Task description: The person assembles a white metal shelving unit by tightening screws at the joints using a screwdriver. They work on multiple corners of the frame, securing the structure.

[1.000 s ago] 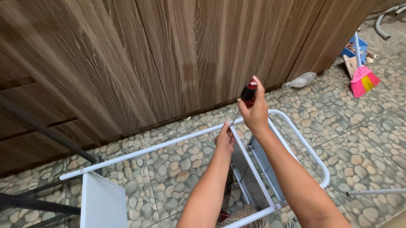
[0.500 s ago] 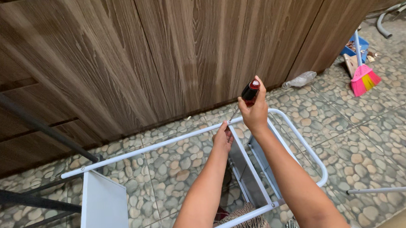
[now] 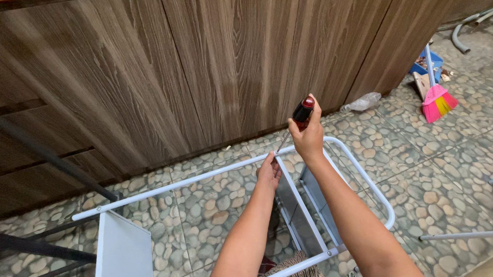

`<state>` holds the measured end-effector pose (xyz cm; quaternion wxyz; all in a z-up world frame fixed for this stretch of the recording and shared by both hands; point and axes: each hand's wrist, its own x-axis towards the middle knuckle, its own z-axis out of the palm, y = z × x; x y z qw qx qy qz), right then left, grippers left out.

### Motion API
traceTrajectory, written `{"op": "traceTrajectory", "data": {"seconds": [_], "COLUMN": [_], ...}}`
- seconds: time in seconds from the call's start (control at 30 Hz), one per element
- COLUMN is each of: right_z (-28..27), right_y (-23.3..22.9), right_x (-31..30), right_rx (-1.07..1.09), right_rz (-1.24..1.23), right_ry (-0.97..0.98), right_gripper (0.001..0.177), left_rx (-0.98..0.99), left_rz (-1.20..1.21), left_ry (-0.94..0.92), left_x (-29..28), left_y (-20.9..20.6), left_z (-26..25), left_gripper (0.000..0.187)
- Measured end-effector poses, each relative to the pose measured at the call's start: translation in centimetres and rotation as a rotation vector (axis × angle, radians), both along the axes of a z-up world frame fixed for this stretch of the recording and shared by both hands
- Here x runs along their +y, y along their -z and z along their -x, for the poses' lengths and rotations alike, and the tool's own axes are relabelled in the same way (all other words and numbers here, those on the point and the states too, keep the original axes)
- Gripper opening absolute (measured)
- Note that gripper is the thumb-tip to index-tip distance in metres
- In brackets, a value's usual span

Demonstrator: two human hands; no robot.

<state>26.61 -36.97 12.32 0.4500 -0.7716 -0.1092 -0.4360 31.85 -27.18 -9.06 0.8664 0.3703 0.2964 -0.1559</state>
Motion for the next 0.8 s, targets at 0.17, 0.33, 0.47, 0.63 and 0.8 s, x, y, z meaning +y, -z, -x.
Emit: {"op": "traceTrajectory", "data": {"seconds": [0.17,0.33,0.47,0.63,0.8], "right_z": [-0.1,0.0,0.2,0.3,0.1], "right_y": [0.1,0.1,0.0,0.0,0.3], "right_x": [0.0,0.3,0.3,0.1,-0.1], "right_rx": [0.098,0.057,0.060,0.041,0.047], "right_rz": [-0.010,-0.071,-0.046,-0.043,-0.032], "right_ry": [0.004,-0.090,-0.070,-0.067,-0.069], "right_gripper": [0.084,0.082,0.082,0.082,0.087], "left_rx": [0.004,-0.001,0.005,0.002,0.012], "left_rz": [-0.008,-0.004,-0.011,-0.016,-0.039], "left_ry": [0.013,0.023,0.022,0.023,0.031], "left_x": [0.1,0.1,0.2,0.2,0.2], "left_y": [-0.1,0.6,1.1,1.1,0.8], "left_z": [-0.1,-0.4,-0.9,-0.9,-0.8], "left_gripper": [0.028,0.027,0.029,0.030,0.030]}}
